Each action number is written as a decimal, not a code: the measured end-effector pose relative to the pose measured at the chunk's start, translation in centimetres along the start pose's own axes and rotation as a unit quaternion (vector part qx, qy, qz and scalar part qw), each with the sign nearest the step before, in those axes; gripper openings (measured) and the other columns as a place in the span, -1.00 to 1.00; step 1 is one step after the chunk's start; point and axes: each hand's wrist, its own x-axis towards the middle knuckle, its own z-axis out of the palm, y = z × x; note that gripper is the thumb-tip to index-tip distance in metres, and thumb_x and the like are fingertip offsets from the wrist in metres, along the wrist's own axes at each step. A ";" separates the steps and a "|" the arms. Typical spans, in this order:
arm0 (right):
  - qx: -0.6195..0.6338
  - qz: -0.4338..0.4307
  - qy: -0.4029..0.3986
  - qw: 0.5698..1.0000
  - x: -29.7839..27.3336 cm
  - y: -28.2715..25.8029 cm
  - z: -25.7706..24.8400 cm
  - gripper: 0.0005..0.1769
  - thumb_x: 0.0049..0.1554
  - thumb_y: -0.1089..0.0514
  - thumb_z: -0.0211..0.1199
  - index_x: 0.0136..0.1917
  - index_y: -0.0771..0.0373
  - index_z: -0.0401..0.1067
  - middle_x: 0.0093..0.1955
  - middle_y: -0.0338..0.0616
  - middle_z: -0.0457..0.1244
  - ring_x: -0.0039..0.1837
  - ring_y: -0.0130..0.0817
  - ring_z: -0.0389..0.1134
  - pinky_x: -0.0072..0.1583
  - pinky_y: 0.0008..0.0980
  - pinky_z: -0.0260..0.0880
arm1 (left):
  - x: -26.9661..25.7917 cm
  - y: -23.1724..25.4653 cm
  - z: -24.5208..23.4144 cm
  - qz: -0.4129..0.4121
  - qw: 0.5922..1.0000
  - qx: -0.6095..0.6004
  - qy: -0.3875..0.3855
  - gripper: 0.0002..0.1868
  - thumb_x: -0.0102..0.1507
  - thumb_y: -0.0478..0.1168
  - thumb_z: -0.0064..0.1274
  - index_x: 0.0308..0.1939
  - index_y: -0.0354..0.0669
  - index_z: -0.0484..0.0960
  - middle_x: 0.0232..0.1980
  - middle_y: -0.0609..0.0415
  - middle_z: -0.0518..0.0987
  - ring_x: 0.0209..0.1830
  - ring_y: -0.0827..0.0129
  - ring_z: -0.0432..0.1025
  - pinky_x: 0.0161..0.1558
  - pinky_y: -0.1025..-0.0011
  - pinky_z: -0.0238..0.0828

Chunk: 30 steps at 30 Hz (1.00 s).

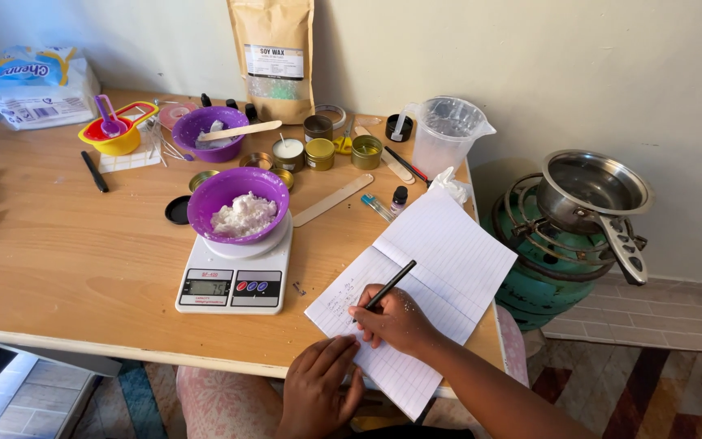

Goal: Weighing wax flakes on a digital scale, recording data in a notebook, and stirring ingredients in a small tin using a wooden stick.

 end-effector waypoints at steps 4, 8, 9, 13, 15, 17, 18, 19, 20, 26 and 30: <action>-0.025 0.015 0.006 1.000 -0.3 -0.1 0.1 -0.74 0.06 0.13 0.20 -0.40 0.24 0.29 -0.55 -0.08 0.22 -0.52 -0.39 0.18 -0.41 -0.47 0.20 | 0.4 0.2 0.4 -0.014 1.000 0.001 0.022 -0.82 0.10 -0.23 0.02 -0.23 -0.12 0.62 -0.10 0.17 0.62 -0.20 0.35 0.48 -0.18 0.44 0.41; -0.010 0.013 0.008 1.000 -0.2 0.4 0.3 -0.73 0.06 0.15 0.22 -0.41 0.23 0.27 -0.54 -0.12 0.20 -0.47 -0.41 0.23 -0.42 -0.48 0.23 | 0.3 0.3 0.4 -0.018 0.999 0.003 0.028 -0.83 0.11 -0.25 0.01 -0.25 -0.12 0.63 -0.12 0.17 0.62 -0.23 0.34 0.47 -0.19 0.44 0.41; -0.015 0.008 0.008 1.000 -0.2 0.5 0.2 -0.72 0.06 0.14 0.23 -0.41 0.23 0.26 -0.52 -0.15 0.19 -0.46 -0.42 0.24 -0.42 -0.47 0.24 | 0.5 0.3 0.4 -0.017 0.999 -0.007 0.027 -0.83 0.11 -0.26 0.01 -0.25 -0.14 0.62 -0.13 0.15 0.62 -0.24 0.32 0.47 -0.20 0.43 0.42; -0.019 0.009 0.009 1.000 -0.2 0.5 0.3 -0.72 0.06 0.13 0.23 -0.41 0.21 0.26 -0.50 -0.18 0.19 -0.45 -0.43 0.25 -0.41 -0.48 0.24 | 0.1 -0.2 0.8 -0.019 0.999 0.005 0.035 -0.83 0.11 -0.24 0.03 -0.25 -0.10 0.64 -0.11 0.18 0.62 -0.25 0.35 0.47 -0.20 0.44 0.43; -0.021 0.004 0.006 1.000 0.3 1.0 0.2 -0.73 0.07 0.14 0.23 -0.41 0.22 0.29 -0.58 -0.08 0.20 -0.53 -0.40 0.19 -0.43 -0.48 0.23 | 0.2 -0.6 1.1 0.013 0.998 0.018 0.057 -0.84 0.09 -0.23 0.01 -0.28 -0.06 0.65 -0.15 0.17 0.63 -0.30 0.38 0.50 -0.22 0.49 0.45; -0.020 0.016 0.007 1.000 0.0 0.0 0.1 -0.72 0.07 0.15 0.23 -0.42 0.23 0.28 -0.58 -0.09 0.19 -0.51 -0.40 0.20 -0.42 -0.48 0.24 | 0.3 -0.6 1.5 0.011 0.997 0.028 0.078 -0.85 0.07 -0.24 0.03 -0.31 -0.05 0.65 -0.18 0.21 0.63 -0.33 0.41 0.49 -0.26 0.52 0.46; -0.018 0.031 0.006 0.999 -0.2 -0.4 0.2 -0.71 0.07 0.17 0.22 -0.43 0.23 0.26 -0.57 -0.10 0.19 -0.50 -0.40 0.20 -0.41 -0.47 0.25 | 0.3 -0.6 1.7 0.007 0.995 0.038 0.096 -0.87 0.05 -0.25 0.05 -0.34 -0.04 0.66 -0.21 0.25 0.64 -0.35 0.45 0.48 -0.29 0.56 0.47; -0.017 0.035 0.006 0.999 0.0 -0.3 0.1 -0.71 0.07 0.17 0.22 -0.43 0.23 0.26 -0.57 -0.10 0.19 -0.50 -0.40 0.20 -0.41 -0.47 0.25 | 0.2 -0.8 1.7 0.005 0.995 0.037 0.093 -0.87 0.05 -0.25 0.05 -0.34 -0.04 0.66 -0.21 0.25 0.64 -0.35 0.45 0.48 -0.29 0.56 0.47; -0.021 0.024 0.007 0.999 0.2 -0.1 0.1 -0.72 0.07 0.17 0.23 -0.43 0.23 0.28 -0.57 -0.10 0.20 -0.51 -0.40 0.21 -0.42 -0.48 0.25 | 0.1 -0.9 1.8 0.008 0.995 0.044 0.088 -0.85 0.06 -0.24 0.04 -0.32 -0.03 0.66 -0.19 0.25 0.63 -0.32 0.44 0.49 -0.27 0.54 0.45; -0.022 0.037 0.014 0.999 0.3 -0.1 0.3 -0.71 0.06 0.16 0.23 -0.43 0.22 0.27 -0.58 -0.10 0.19 -0.51 -0.41 0.21 -0.42 -0.49 0.25 | 0.5 -0.8 1.8 0.012 0.994 0.042 0.100 -0.87 0.06 -0.25 0.04 -0.35 -0.05 0.66 -0.22 0.23 0.64 -0.33 0.43 0.49 -0.27 0.55 0.46; -0.014 0.046 0.013 0.999 0.2 -0.2 0.3 -0.70 0.07 0.16 0.22 -0.43 0.23 0.24 -0.58 -0.09 0.18 -0.50 -0.39 0.20 -0.41 -0.46 0.24 | 0.2 -1.0 2.0 0.008 0.994 0.046 0.099 -0.87 0.06 -0.24 0.03 -0.34 -0.04 0.65 -0.20 0.24 0.63 -0.32 0.44 0.49 -0.26 0.56 0.45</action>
